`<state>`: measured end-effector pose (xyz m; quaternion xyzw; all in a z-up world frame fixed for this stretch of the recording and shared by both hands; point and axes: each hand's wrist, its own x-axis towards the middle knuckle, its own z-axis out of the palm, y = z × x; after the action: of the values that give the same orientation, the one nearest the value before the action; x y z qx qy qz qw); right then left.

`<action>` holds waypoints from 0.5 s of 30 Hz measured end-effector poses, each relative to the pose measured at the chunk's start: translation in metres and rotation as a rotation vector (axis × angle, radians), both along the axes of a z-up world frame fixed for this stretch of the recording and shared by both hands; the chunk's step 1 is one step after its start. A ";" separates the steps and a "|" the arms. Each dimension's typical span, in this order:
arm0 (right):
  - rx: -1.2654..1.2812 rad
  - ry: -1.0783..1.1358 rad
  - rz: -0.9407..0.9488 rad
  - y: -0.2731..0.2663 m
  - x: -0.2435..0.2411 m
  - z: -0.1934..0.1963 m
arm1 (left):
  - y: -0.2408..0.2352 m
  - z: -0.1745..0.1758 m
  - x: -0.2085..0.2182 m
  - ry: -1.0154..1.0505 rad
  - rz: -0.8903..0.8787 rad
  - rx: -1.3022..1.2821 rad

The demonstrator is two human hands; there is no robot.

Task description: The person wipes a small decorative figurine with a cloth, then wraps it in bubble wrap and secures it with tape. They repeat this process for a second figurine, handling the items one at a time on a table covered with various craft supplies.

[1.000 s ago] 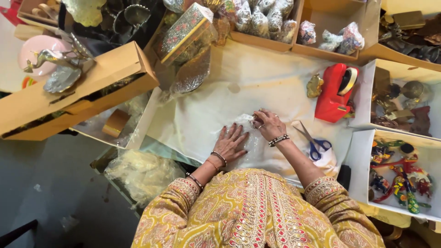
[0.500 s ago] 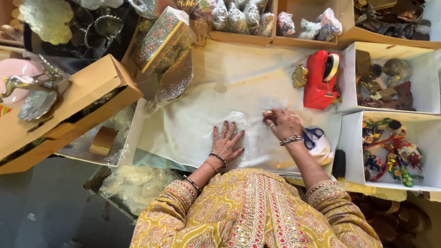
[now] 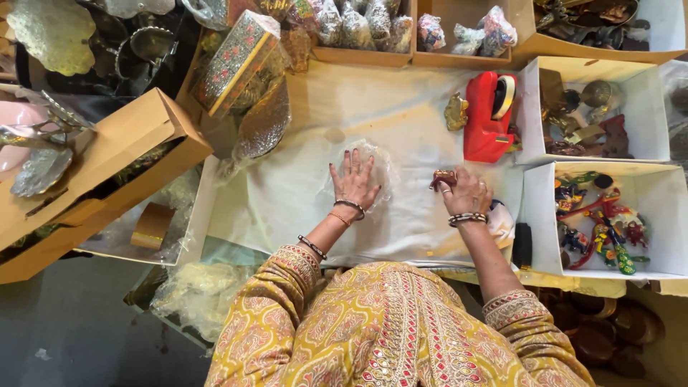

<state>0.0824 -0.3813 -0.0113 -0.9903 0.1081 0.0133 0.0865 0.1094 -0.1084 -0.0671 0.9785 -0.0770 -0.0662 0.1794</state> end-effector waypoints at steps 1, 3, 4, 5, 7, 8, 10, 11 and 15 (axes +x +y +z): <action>0.000 0.001 -0.003 0.011 -0.002 0.005 | -0.002 0.002 -0.005 0.001 -0.003 0.000; -0.224 -0.336 0.237 0.035 -0.005 0.013 | -0.003 0.008 -0.016 -0.029 -0.072 0.067; -0.224 -0.334 0.234 0.047 -0.007 -0.001 | -0.004 -0.003 -0.018 -0.027 -0.076 0.068; -0.175 -0.403 0.421 0.059 -0.008 -0.014 | -0.005 -0.014 -0.019 -0.002 -0.113 0.067; -0.122 -0.468 0.607 0.080 -0.015 -0.034 | -0.003 -0.027 -0.023 0.025 -0.152 0.067; 0.040 -0.366 0.634 0.088 -0.018 -0.041 | 0.000 -0.028 -0.022 -0.025 -0.180 0.112; 0.206 -0.261 0.660 0.099 -0.021 -0.052 | 0.007 -0.026 -0.021 -0.074 -0.207 0.159; 0.069 -0.121 0.649 0.100 -0.021 -0.058 | 0.010 -0.022 -0.021 -0.038 -0.223 0.160; -0.162 0.022 0.540 0.084 -0.023 -0.065 | 0.033 -0.007 -0.020 -0.051 -0.231 0.158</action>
<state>0.0597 -0.2974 -0.0759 -0.9867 -0.1580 0.0378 -0.0007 0.0895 -0.0757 -0.0746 0.9755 -0.1884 -0.0677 0.0908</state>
